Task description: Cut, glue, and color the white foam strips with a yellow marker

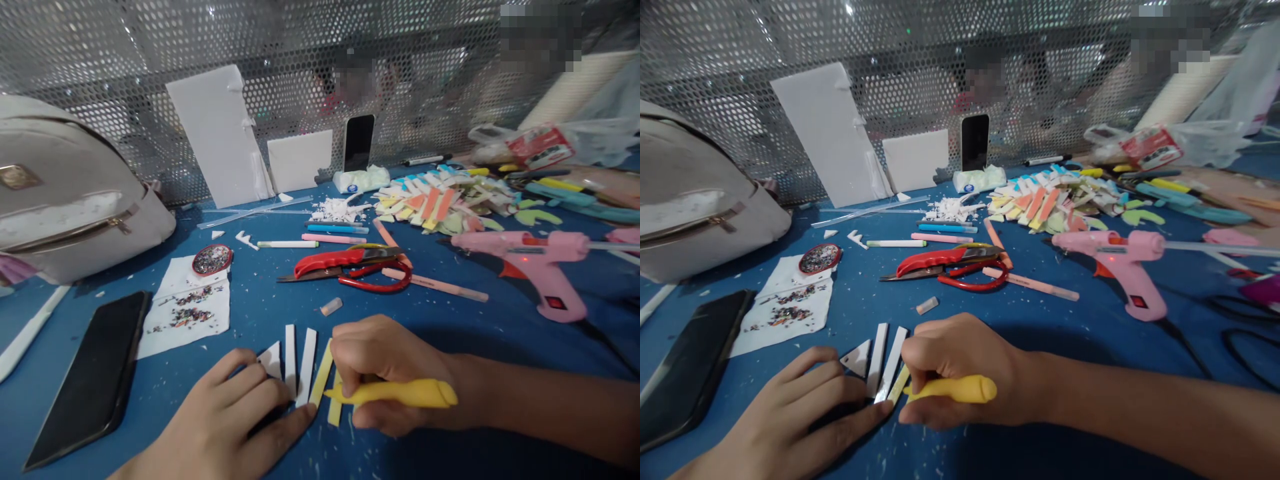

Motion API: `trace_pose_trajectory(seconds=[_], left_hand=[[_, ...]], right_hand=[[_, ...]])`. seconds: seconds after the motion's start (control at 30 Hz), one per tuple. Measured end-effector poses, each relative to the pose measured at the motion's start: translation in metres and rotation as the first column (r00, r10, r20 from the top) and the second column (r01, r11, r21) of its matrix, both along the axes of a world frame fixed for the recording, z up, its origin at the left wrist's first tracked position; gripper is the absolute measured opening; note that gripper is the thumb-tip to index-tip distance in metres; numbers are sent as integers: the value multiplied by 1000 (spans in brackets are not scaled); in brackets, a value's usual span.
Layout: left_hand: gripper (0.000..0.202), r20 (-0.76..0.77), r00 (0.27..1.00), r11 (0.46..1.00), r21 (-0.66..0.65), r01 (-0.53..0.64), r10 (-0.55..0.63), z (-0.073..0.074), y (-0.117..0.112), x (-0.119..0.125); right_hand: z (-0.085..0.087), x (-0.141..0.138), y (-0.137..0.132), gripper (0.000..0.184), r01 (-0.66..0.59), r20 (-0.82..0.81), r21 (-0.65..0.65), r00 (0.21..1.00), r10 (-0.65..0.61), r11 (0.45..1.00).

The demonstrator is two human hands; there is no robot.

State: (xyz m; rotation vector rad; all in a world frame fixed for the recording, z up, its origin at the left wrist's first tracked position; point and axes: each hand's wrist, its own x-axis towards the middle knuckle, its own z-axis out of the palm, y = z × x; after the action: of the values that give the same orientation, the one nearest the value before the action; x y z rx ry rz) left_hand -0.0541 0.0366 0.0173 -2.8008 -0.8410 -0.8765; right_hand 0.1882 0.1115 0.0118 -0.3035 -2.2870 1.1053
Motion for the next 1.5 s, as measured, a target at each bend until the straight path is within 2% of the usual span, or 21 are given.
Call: trace_pose_trajectory(seconds=[0.57,1.03,1.17,1.4,1.5], left_hand=[[22,-14,1000,1000,12,-2,2,4,1,1],[26,-32,999,999,34,-13,14,3,2,-1],[26,-40,999,999,31,-5,6,5,2,-1],[28,-19,1000,999,50,-11,12,-9,-2,-4],[30,-17,1000,997,73,0,1,-11,-3,-5]], right_hand=[[2,1,2,58,33,37,-58,999,-31,998],[1,1,3,55,78,-43,-95,996,-82,992],[2,2,2,56,62,10,-94,998,-62,994],[6,3,3,52,133,-81,-244,984,-157,960],[6,3,2,52,91,-46,-200,994,-102,976]])
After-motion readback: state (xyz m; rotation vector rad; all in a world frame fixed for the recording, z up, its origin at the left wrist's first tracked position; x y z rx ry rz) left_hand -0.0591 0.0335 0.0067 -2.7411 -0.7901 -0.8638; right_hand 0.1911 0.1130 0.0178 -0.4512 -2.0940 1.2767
